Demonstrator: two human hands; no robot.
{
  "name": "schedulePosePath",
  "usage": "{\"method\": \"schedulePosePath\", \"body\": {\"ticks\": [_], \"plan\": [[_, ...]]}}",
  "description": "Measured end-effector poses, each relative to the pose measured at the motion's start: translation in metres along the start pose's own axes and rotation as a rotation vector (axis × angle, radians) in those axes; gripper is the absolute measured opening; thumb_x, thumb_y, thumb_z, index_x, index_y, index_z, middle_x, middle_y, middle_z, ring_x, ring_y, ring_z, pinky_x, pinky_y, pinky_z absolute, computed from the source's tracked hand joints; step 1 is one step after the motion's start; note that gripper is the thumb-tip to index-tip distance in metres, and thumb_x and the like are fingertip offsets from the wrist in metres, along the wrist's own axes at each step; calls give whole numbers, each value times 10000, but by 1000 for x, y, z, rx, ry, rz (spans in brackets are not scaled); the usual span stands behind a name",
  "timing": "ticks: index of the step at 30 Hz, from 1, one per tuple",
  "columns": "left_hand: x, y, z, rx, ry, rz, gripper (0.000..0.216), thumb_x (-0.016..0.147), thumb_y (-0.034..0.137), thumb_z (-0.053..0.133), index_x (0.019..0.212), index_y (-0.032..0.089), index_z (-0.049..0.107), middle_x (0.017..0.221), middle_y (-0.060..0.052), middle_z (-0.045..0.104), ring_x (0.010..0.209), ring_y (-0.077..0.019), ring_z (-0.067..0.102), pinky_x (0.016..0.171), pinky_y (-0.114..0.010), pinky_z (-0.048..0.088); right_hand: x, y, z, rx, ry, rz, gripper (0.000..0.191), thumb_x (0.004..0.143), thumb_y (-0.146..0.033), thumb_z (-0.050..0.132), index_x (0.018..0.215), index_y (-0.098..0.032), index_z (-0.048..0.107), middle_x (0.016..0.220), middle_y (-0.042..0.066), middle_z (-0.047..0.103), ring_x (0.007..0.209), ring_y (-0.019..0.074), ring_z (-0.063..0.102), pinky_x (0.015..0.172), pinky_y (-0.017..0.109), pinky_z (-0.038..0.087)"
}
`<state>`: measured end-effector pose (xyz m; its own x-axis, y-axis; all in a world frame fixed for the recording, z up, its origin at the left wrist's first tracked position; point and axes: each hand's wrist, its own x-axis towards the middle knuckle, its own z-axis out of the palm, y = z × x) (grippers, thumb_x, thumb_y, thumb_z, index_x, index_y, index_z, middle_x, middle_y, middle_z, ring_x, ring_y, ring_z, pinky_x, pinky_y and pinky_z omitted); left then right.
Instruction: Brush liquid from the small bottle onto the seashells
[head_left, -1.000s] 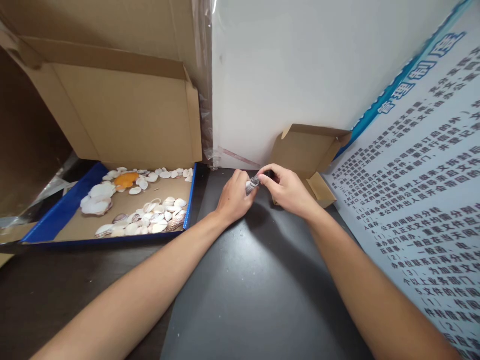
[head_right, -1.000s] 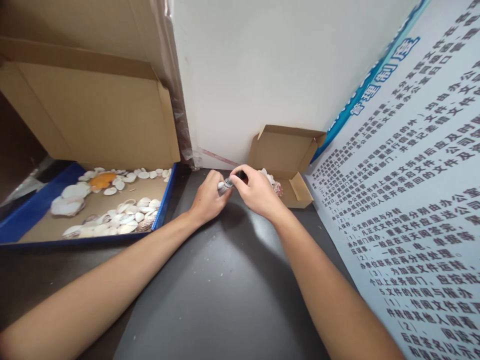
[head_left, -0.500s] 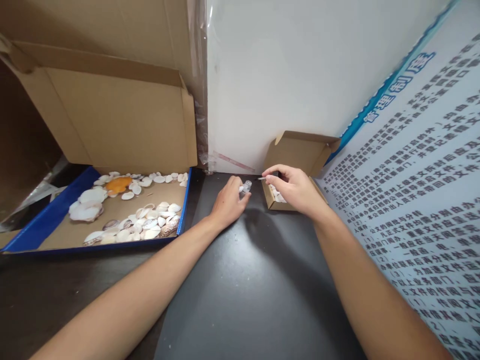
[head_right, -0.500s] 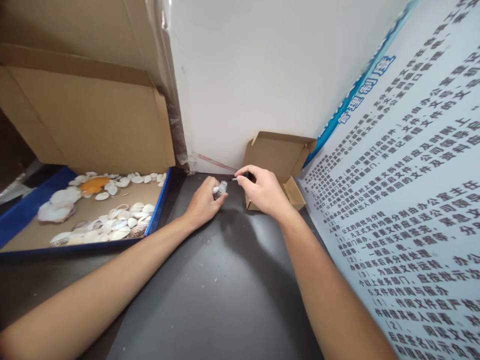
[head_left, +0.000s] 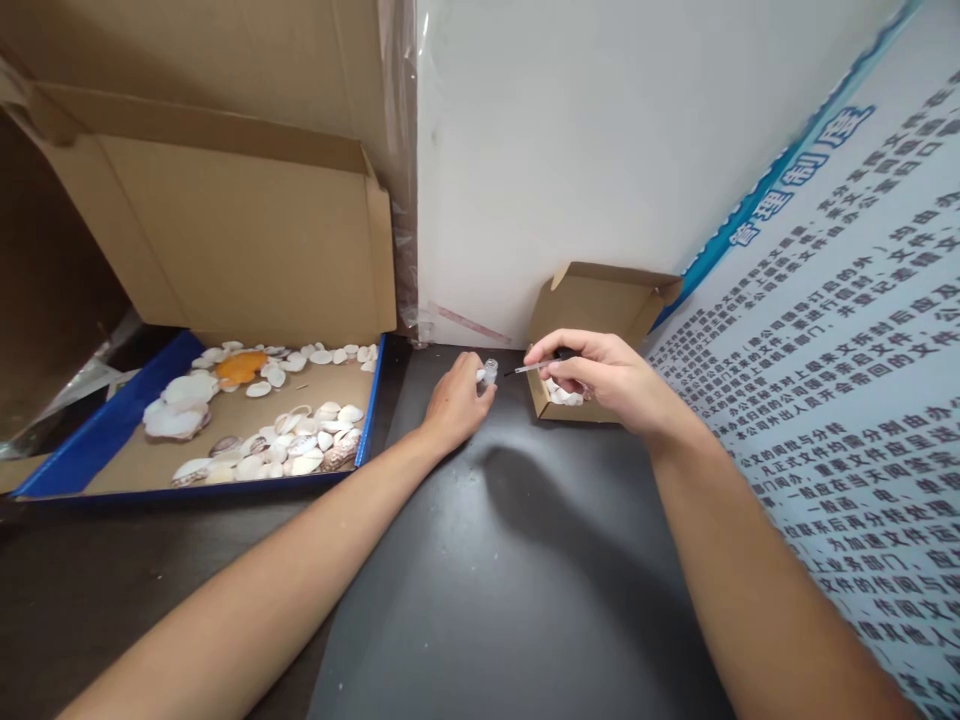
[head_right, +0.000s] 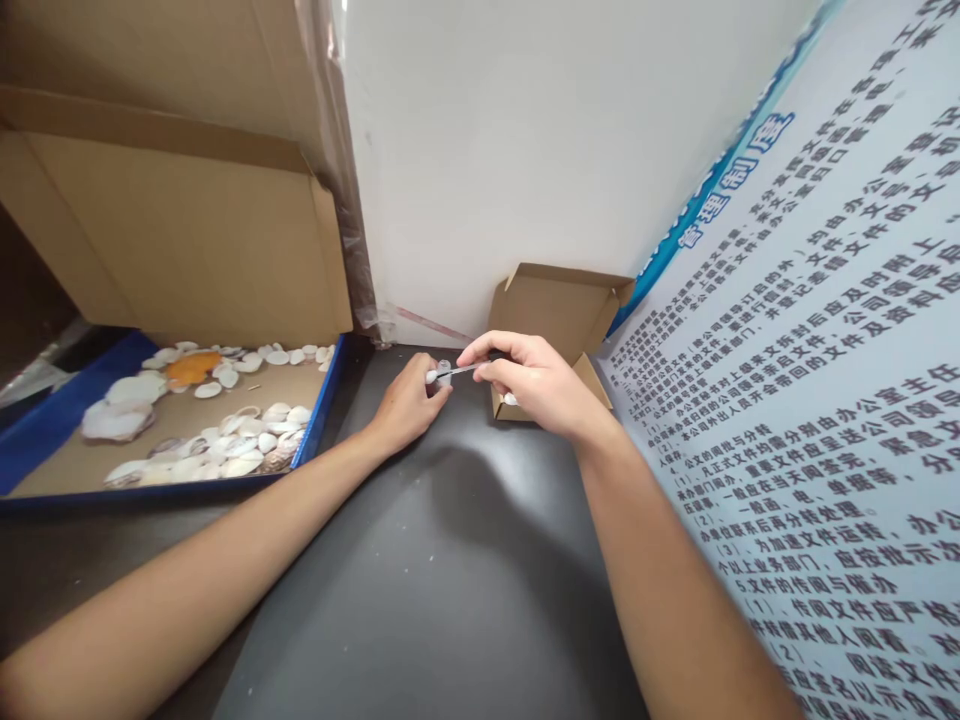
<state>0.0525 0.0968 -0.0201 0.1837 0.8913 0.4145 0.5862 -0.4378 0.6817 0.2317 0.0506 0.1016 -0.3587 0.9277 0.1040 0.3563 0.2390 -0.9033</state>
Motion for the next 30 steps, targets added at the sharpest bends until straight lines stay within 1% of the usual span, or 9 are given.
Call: {"method": "schedulePosePath", "body": {"ticks": [4, 7, 9, 13, 15, 20, 23, 26, 30], "plan": [[1, -2, 0, 2, 11, -4, 164, 827, 194, 592, 832, 228, 432, 794, 14, 506, 686, -161, 471, 617, -286, 344, -5, -8, 2, -39, -55, -8, 132, 820, -231, 542, 881, -207, 656, 638, -32, 463, 577, 122, 390, 542, 272, 303], [0, -2, 0, -4, 10, 11, 155, 830, 196, 580, 837, 229, 429, 798, 15, 506, 696, -161, 478, 622, -286, 354, -8, -11, 3, -80, -56, -12, 137, 831, -235, 528, 880, -213, 654, 651, -22, 477, 581, 127, 396, 557, 276, 320], [-1, -1, 0, -9, 5, 34, 142, 834, 189, 564, 850, 229, 429, 804, 14, 507, 692, -159, 478, 622, -284, 361, -7, -11, 3, -155, -5, -33, 147, 833, -233, 521, 882, -209, 657, 667, -17, 507, 590, 130, 418, 566, 274, 334], [-3, 2, -1, -18, -20, 127, 119, 843, 158, 526, 887, 230, 442, 887, -2, 523, 742, -156, 495, 669, -284, 392, -4, -3, 1, -398, 187, -71, 178, 836, -201, 480, 865, -201, 656, 767, 3, 627, 653, 148, 514, 608, 275, 375], [-3, 4, -2, -20, -32, 172, 121, 843, 144, 513, 890, 231, 442, 934, -13, 520, 784, -159, 504, 705, -288, 406, -2, 0, 1, -496, 228, -99, 195, 834, -174, 458, 843, -198, 652, 802, 11, 661, 690, 158, 550, 636, 278, 387], [-4, 6, -4, -15, -33, 218, 128, 854, 146, 500, 890, 236, 418, 965, -24, 505, 808, -168, 504, 722, -297, 418, 0, 4, 4, -607, 211, -155, 207, 825, -130, 445, 807, -195, 641, 830, 14, 682, 750, 168, 585, 686, 280, 399], [-5, 7, -4, -10, -33, 239, 129, 862, 153, 497, 884, 240, 404, 967, -28, 504, 811, -173, 507, 728, -302, 429, 0, 5, 7, -631, 187, -145, 204, 828, -126, 450, 818, -197, 641, 863, 15, 690, 790, 172, 600, 708, 282, 405], [-6, 9, -5, -3, -40, 264, 120, 869, 166, 497, 886, 241, 405, 972, -31, 502, 829, -179, 517, 737, -306, 440, 1, 7, 10, -671, 176, -126, 207, 834, -134, 448, 831, -206, 642, 864, 13, 688, 778, 171, 595, 696, 284, 396], [-6, 11, -5, 9, -51, 290, 103, 877, 173, 487, 894, 241, 412, 964, -28, 498, 830, -181, 526, 733, -308, 448, 4, 11, 14, -681, 148, -142, 192, 827, -134, 433, 815, -203, 611, 859, 23, 674, 785, 177, 581, 696, 291, 392]]}}
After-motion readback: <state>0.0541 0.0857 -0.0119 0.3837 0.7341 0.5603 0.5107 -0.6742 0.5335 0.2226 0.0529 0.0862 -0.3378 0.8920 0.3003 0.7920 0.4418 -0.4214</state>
